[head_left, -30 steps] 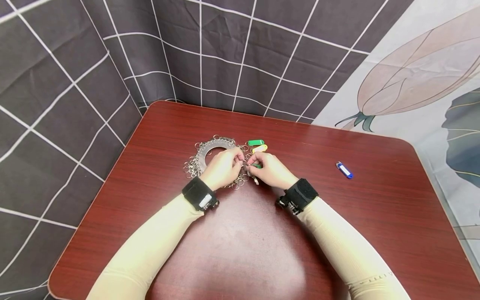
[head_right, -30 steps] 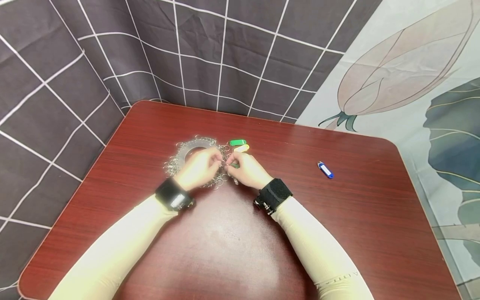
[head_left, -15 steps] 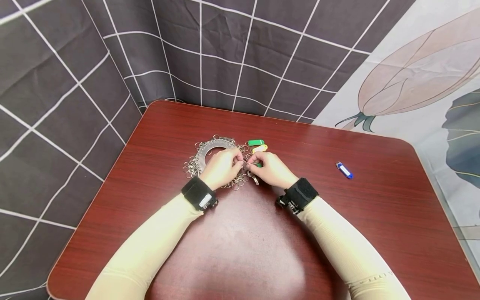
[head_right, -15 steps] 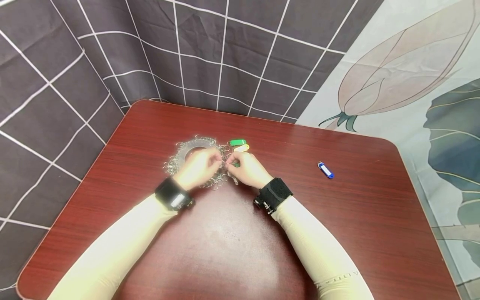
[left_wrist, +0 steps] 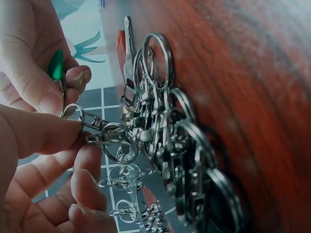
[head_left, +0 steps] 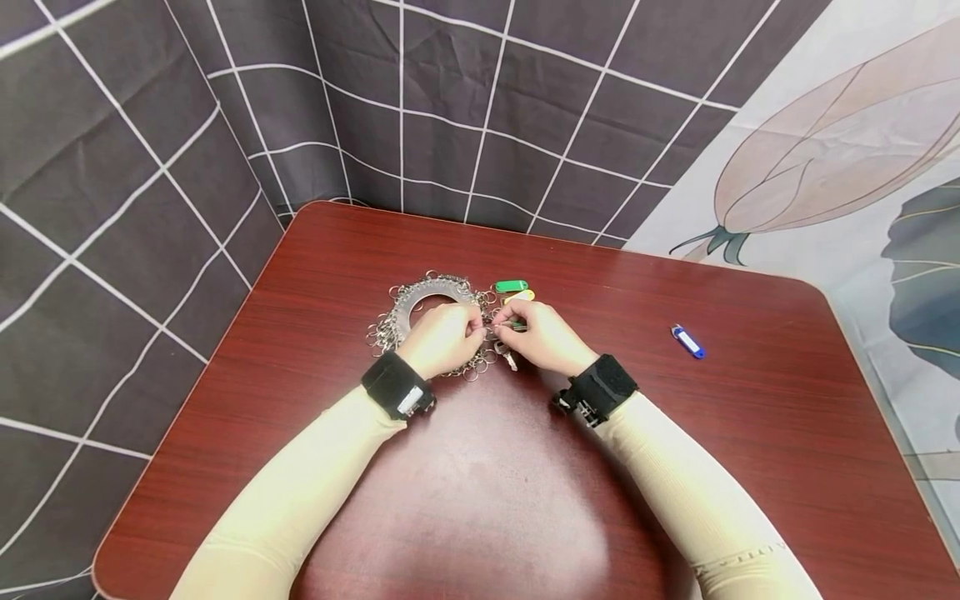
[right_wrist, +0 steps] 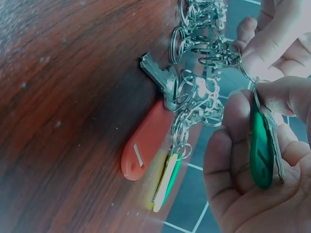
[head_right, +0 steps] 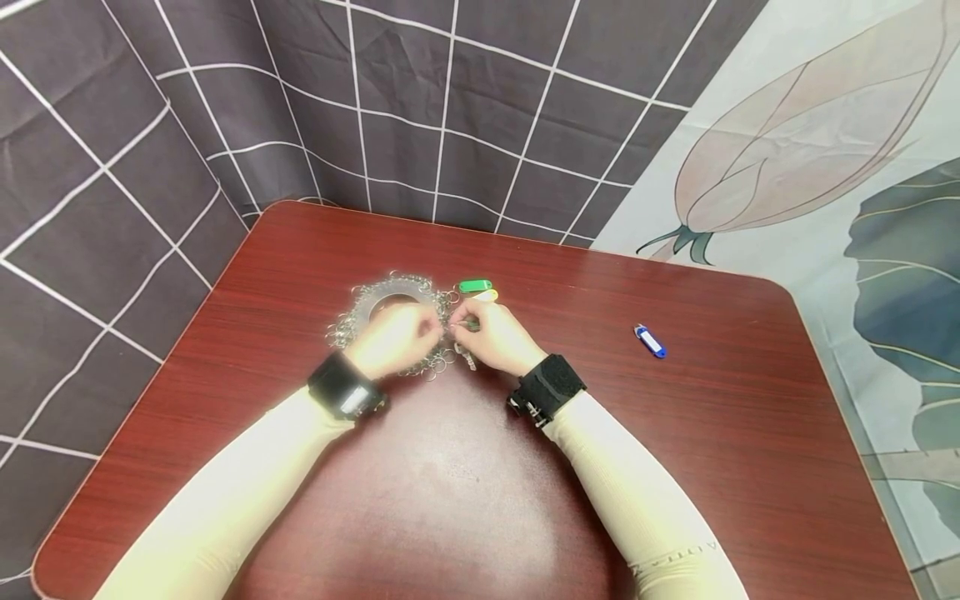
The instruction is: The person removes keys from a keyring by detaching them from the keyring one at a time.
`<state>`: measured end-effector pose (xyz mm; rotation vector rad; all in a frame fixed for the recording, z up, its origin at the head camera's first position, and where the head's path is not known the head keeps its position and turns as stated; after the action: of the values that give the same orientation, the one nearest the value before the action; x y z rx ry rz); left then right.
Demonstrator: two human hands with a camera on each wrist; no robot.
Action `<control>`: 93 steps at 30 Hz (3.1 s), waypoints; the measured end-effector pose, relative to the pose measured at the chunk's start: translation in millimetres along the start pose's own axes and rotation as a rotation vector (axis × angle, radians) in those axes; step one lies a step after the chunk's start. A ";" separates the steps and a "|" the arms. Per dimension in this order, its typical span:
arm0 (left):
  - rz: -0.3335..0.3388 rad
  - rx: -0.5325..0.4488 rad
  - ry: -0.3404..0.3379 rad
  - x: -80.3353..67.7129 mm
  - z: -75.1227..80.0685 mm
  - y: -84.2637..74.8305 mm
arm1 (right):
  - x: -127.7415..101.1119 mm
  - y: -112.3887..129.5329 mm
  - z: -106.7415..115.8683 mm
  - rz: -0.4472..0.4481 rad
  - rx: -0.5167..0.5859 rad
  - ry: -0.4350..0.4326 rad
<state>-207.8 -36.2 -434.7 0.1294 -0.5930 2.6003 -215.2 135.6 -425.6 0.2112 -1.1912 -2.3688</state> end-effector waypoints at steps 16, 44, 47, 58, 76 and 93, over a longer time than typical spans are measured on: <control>0.039 -0.104 -0.051 -0.4 -3.1 7.4 | -0.5 -5.6 -2.7 -0.042 0.050 0.004; 0.071 -0.180 -0.079 -1.4 -4.1 1.6 | -6.5 -8.7 -5.5 -0.044 0.127 -0.072; 0.068 -0.197 -0.077 -1.5 -4.0 1.3 | -5.9 -9.3 -5.6 -0.031 0.126 -0.079; 0.077 -0.228 -0.061 -1.2 -7.6 3.5 | -5.7 -13.0 -5.5 -0.028 0.143 -0.065; 0.052 -0.228 -0.116 -1.8 -5.2 1.4 | -5.4 -17.3 -7.4 -0.011 0.210 -0.146; 0.099 -0.267 -0.122 -4.9 -8.7 1.9 | -5.7 -14.4 -10.7 0.034 0.172 -0.144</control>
<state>-204.2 -36.0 -444.2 0.1768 -1.0069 2.5906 -211.6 138.0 -443.9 0.0767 -1.4566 -2.2847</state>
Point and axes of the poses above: each hand's wrist, its own x-axis towards the middle knuckle, its own z-axis out of the back of the hand, y = z × x, the point moved 3 cm from there along x, towards the middle knuckle, and after that the axes turned 10 degrees about x, right-handed, at the moved point
